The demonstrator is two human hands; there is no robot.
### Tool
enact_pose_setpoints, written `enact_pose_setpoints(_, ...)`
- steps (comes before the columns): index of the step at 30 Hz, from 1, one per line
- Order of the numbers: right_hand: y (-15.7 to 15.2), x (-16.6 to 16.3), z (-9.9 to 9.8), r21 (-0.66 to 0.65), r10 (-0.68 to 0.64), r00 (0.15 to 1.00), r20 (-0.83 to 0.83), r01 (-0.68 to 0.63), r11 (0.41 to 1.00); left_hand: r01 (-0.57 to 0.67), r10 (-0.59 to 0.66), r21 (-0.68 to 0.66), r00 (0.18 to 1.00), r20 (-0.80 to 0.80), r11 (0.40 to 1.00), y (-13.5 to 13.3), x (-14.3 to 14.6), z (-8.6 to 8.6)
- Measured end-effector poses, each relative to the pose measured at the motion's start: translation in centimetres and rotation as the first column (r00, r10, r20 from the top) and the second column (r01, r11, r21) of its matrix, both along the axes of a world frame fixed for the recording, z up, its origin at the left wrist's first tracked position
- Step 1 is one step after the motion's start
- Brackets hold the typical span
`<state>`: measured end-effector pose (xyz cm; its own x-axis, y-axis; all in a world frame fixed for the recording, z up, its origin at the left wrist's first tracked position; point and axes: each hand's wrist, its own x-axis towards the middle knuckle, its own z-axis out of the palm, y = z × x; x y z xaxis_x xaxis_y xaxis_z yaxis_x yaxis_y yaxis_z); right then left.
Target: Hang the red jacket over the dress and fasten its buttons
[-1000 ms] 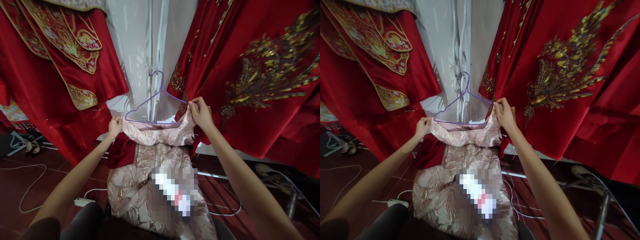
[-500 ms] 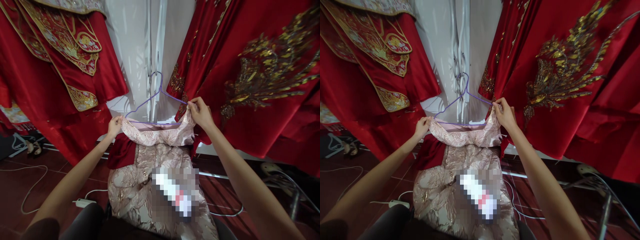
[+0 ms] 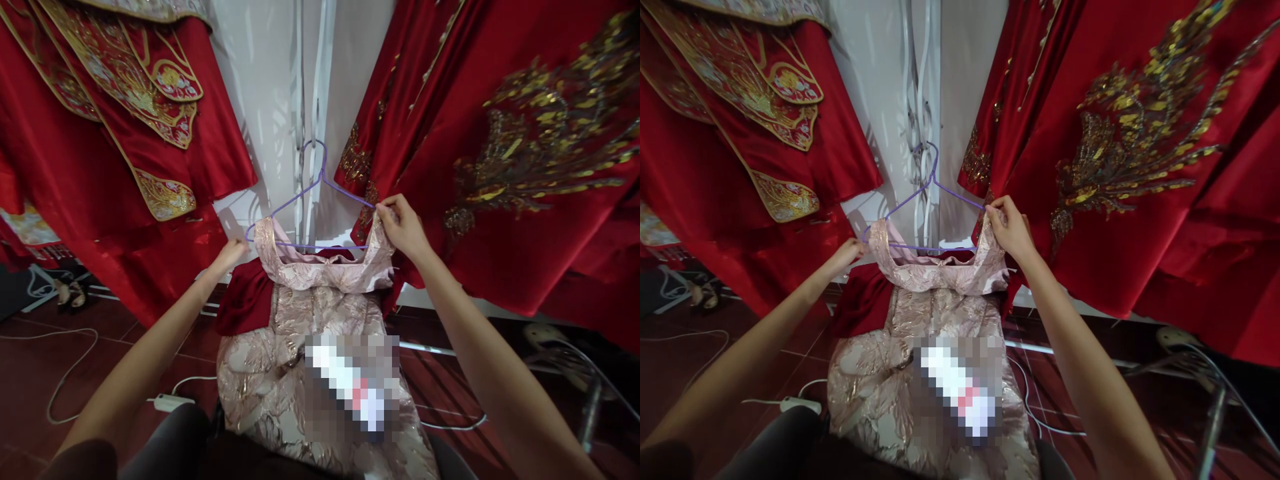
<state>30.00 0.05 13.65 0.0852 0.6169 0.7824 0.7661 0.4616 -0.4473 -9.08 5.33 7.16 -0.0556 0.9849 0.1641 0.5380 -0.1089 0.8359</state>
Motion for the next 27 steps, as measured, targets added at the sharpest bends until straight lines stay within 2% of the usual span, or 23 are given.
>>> enact_pose_setpoints(2,0.1,-0.1,-0.1,-0.004,0.003,1.000,-0.006,-0.003,1.000,0.129,-0.146,-0.151,0.983,-0.113,0.980,-0.7,-1.9,-0.8)
enact_pose_setpoints(4,0.1,-0.1,-0.2,-0.007,0.008,1.000,-0.011,-0.008,1.000,0.237,-0.268,-0.226,0.956,-0.122,0.945,-1.3,-3.2,-0.9)
enact_pose_setpoints(6,0.0,-0.2,-0.2,-0.002,0.026,1.000,-0.015,-0.026,1.000,0.215,-0.230,-0.217,0.972,-0.048,0.952,-1.5,-3.5,-0.2)
enact_pose_setpoints(8,-0.1,-0.2,-0.2,0.005,0.048,0.999,-0.013,-0.048,0.999,0.065,-0.059,-0.117,0.997,0.052,0.991,-1.0,-3.0,1.0)
enact_pose_setpoints(10,-0.3,-0.3,0.0,0.007,0.057,0.998,-0.007,-0.056,0.998,-0.100,0.097,0.057,0.994,0.056,0.993,-0.1,-1.7,2.6)
enact_pose_setpoints(13,-1.0,-0.7,0.3,0.000,0.031,0.999,0.007,-0.031,1.000,-0.219,0.280,0.367,0.952,-0.123,0.904,0.9,0.9,5.1)
enact_pose_setpoints(16,-2.2,-1.4,0.7,-0.002,-0.044,0.998,0.047,0.045,0.999,-0.215,0.407,0.553,0.878,-0.251,0.805,0.4,3.8,7.3)
enact_pose_setpoints(19,-3.5,-2.4,1.1,0.017,-0.114,0.990,0.077,0.113,0.993,-0.137,0.417,0.629,0.850,-0.322,0.765,-1.3,6.4,8.5)
enact_pose_setpoints(22,-4.3,-3.5,1.1,0.033,-0.165,0.983,0.084,0.163,0.986,-0.037,0.359,0.644,0.854,-0.376,0.764,-3.0,8.3,8.6)
enact_pose_setpoints(27,-4.9,-5.2,0.5,0.046,-0.223,0.969,0.104,0.220,0.975,0.019,0.243,0.683,0.927,-0.286,0.730,-5.2,10.3,9.1)
